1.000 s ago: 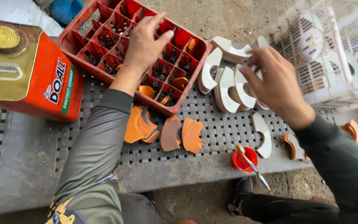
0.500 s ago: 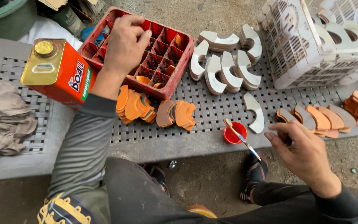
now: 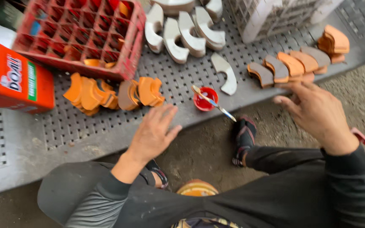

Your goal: The person sits on the ground and paints curved wooden pieces orange using a brush and a small red container of paint. They pick up each piece, apply paint to both sides, and place the finished pieces into a red crate.

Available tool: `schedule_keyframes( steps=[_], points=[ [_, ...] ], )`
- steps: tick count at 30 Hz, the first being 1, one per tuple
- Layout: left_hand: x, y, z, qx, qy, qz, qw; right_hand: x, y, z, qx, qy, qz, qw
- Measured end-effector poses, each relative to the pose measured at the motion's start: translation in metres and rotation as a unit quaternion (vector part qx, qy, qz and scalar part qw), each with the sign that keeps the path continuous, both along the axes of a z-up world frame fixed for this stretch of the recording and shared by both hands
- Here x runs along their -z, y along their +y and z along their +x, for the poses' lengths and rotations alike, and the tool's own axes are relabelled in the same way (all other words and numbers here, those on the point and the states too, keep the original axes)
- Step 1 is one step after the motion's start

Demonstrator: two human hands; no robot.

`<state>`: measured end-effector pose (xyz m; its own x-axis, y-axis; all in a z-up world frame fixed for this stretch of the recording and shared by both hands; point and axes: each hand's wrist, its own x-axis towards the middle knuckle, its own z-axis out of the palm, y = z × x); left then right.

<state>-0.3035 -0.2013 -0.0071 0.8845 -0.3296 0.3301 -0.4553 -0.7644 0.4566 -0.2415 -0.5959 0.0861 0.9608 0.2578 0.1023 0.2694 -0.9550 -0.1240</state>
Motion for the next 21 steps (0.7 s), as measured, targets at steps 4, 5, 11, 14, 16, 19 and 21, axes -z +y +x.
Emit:
schedule_keyframes(
  steps=[4, 5, 11, 14, 16, 19, 21],
  points=[
    [0.038, -0.033, -0.019, -0.015, 0.066, 0.115, 0.991, 0.016, -0.016, -0.005, 0.049, 0.049, -0.079, 0.994],
    [0.044, -0.035, -0.023, -0.03, 0.06, 0.166, 0.984, 0.02, -0.021, -0.011, 0.042, 0.054, -0.086, 0.994],
    [0.061, -0.057, -0.036, -0.035, 0.111, 0.347, 0.931, 0.042, -0.036, 0.005, 0.128, -0.009, 0.039, 0.991],
    [0.065, -0.062, -0.051, -0.055, 0.128, 0.371, 0.918, 0.063, -0.041, 0.02, 0.144, -0.113, 0.114, 0.976],
    [0.067, -0.067, -0.061, -0.064, 0.154, 0.332, 0.929, 0.071, -0.041, 0.032, 0.103, -0.119, 0.143, 0.977],
    [0.069, -0.077, -0.063, -0.073, 0.159, 0.203, 0.963, 0.089, -0.019, 0.055, 0.028, -0.072, 0.154, 0.985],
    [0.067, -0.081, -0.059, -0.075, 0.105, 0.123, 0.984, 0.111, 0.009, 0.068, -0.027, -0.059, 0.137, 0.989]
  ],
)
